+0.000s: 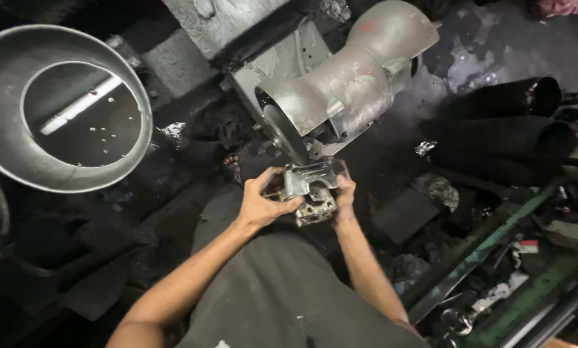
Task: The person scrubs a metal engine part with a brush and liquid from a bowl, then grinds the part on a bench grinder. The person repeatedly rotates the part to treat different surfaces.
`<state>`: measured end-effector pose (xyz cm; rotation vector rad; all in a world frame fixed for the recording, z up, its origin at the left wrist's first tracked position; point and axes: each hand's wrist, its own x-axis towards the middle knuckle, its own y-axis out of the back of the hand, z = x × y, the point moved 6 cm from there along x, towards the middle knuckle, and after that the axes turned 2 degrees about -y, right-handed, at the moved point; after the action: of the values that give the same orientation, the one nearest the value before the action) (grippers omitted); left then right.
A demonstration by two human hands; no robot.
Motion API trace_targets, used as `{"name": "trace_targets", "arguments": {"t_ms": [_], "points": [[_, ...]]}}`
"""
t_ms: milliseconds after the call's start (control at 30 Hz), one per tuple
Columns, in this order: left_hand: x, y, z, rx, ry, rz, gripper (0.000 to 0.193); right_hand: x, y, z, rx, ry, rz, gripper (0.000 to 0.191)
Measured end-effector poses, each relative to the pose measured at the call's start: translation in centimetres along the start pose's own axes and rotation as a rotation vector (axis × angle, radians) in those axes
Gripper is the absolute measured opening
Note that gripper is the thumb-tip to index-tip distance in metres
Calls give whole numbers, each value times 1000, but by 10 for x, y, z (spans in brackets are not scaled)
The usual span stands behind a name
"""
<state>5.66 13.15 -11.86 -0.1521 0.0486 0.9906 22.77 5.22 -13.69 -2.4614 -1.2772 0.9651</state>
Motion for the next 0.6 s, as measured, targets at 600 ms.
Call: {"name": "trace_targets", "arguments": {"t_ms": [600], "points": [[-14,-13,67,45,-182,-238,72,-48,15,-30,179,418,-266,66]]}}
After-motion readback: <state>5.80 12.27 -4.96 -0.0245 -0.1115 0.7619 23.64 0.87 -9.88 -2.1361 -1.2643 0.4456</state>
